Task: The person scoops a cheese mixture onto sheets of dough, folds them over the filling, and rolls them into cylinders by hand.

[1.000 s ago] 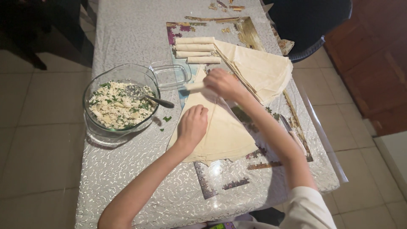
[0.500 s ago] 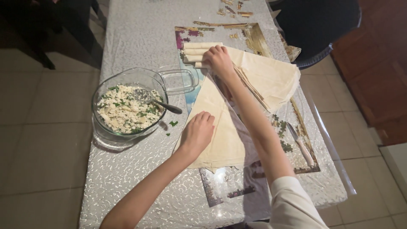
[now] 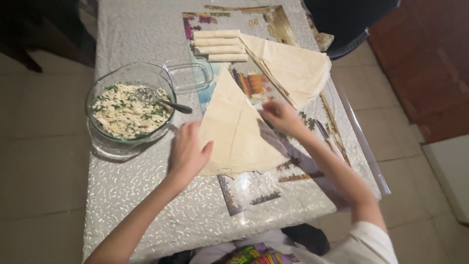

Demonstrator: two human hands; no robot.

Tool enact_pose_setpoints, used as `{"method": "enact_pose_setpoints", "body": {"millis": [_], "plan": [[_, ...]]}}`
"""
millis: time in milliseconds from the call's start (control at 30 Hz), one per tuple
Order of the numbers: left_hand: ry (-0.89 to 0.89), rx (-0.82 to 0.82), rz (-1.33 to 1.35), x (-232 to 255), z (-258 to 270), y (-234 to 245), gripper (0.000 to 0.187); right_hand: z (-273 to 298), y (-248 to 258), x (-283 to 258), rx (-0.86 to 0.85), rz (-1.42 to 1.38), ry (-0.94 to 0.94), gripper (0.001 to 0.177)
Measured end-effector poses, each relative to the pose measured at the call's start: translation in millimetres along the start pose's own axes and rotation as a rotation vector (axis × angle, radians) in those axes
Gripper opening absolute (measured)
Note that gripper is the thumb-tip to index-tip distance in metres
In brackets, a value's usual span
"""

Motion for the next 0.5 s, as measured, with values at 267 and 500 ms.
{"method": "enact_pose_setpoints", "body": {"millis": [267, 500], "plan": [[0.475, -0.121, 0.33, -67, 21, -21, 0.088, 65, -10, 37, -0.132, -0.279, -0.205, 0.034], [0.535, -0.513, 0.089, -41, 4, -23, 0.063, 52, -13, 13, -0.13, 0.096, -0.288, 0.045]]}}
Point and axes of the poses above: each hand's wrist, its own z-axis away from the middle knuckle, its own y-axis out of the back of the hand, x = y × z, the point moved 7 cm from there along -z, towards the middle knuckle, and after that the axes turned 4 degrees about x, right-handed, at the moved point
